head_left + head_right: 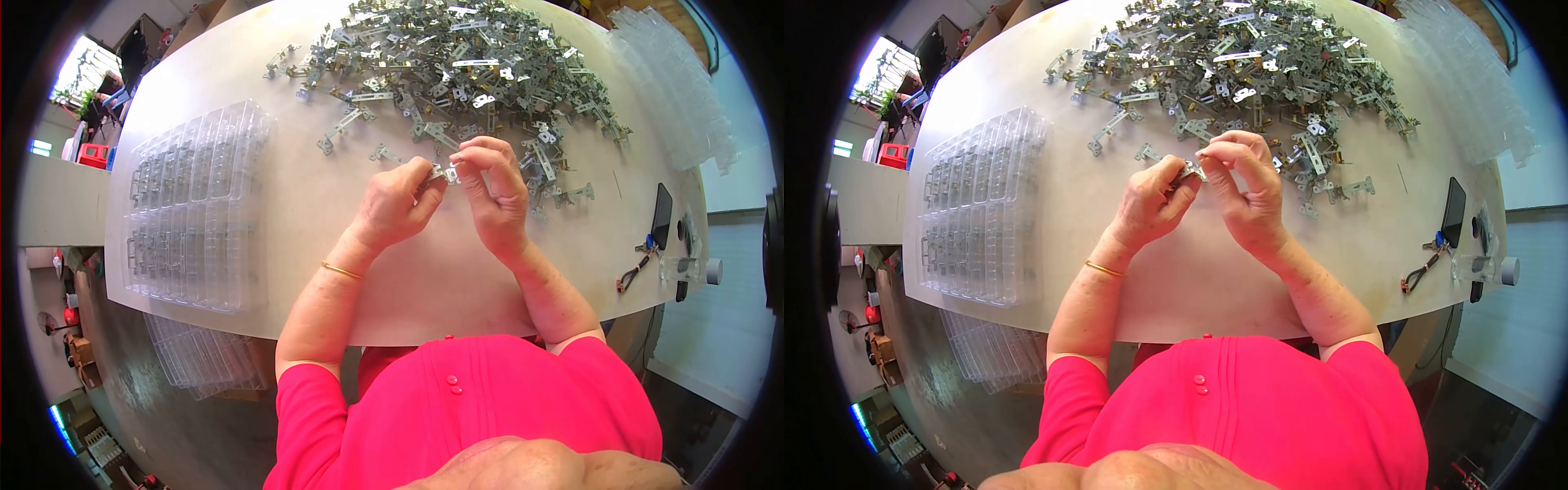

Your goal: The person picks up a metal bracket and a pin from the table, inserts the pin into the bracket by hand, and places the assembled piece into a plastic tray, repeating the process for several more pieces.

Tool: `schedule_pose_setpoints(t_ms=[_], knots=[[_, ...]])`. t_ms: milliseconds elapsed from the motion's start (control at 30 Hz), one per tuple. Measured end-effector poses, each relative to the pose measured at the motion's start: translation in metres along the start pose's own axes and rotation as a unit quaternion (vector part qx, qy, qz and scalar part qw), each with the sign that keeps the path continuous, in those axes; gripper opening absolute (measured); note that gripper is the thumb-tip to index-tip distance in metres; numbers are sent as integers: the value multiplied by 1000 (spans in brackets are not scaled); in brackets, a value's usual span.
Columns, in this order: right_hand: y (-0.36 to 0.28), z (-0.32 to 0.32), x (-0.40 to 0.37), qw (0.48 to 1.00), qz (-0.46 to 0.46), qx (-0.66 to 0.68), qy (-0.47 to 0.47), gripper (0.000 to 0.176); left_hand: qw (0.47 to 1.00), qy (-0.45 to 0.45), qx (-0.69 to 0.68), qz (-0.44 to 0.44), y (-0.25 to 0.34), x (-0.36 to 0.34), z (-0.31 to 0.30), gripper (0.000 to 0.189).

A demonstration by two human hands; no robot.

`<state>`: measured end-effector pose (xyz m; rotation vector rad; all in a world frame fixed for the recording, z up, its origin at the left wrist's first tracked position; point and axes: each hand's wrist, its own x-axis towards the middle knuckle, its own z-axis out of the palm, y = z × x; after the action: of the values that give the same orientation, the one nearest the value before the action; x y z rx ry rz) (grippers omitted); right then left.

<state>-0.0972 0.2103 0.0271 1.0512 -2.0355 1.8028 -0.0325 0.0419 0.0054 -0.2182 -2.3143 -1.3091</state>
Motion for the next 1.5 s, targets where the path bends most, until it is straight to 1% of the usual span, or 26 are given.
schedule_pose_setpoints(t_ms=[67, 133, 200, 267, 300, 400, 500, 600, 700, 800, 900, 1000, 1100, 1200, 1300, 1400, 1500], knots=[[7, -2, -1, 999, 20, 40, 26, 12, 998, 1, -35, -48, 4, 1, -1, 15], [6, 1, -4, 987, 114, 105, 29, 10, 993, -5, -59, -102, 4, 2, -8, 14], [-1, 1, -6, 965, 211, 157, 17, 10, 989, 5, -92, -114, -2, 2, -8, 15], [4, 2, -8, 970, 211, 120, -5, 11, 980, 26, -138, -138, 2, 3, -9, 17], [6, 2, -9, 972, 211, 102, -16, 12, 978, 35, -158, -135, 3, 3, -8, 18], [8, 1, -9, 971, 218, 95, -32, 12, 980, 35, -152, -128, -3, 2, -7, 18], [4, 3, -7, 973, 211, 92, -29, 12, 981, 28, -147, -122, -6, 1, -6, 18], [6, 3, -9, 965, 227, 128, -34, 13, 993, 16, -84, -78, -1, 2, -7, 18], [9, 3, -9, 963, 234, 129, -42, 16, 996, 4, -62, -68, 9, 3, -9, 18], [4, 3, -6, 959, 239, 144, -46, 18, 997, 9, -64, -50, 6, 2, -5, 20], [3, -4, -3, 935, 266, 229, -51, 20, 998, -14, -45, -42, 10, 4, -10, 15], [1, -5, -1, 936, 274, 211, -59, 20, 998, -37, -26, -35, 11, 3, -11, 16], [4, -4, -5, 949, 243, 183, -84, 17, 999, -12, -53, 2, 4, 1, -2, 18], [4, -2, -6, 943, 242, 214, -82, 15, 999, -26, -18, 15, 5, 2, -5, 17], [18, -2, -8, 970, 170, 144, -92, 16, 999, -32, 0, 28, 1, 0, -2, 17], [16, 2, -6, 984, 80, 154, -48, 16, 997, -20, 37, 64, 2, 1, -1, 16], [5, 2, -2, 985, 82, 154, -12, 14, 999, 25, 25, 39, 4, 2, 0, 14]])
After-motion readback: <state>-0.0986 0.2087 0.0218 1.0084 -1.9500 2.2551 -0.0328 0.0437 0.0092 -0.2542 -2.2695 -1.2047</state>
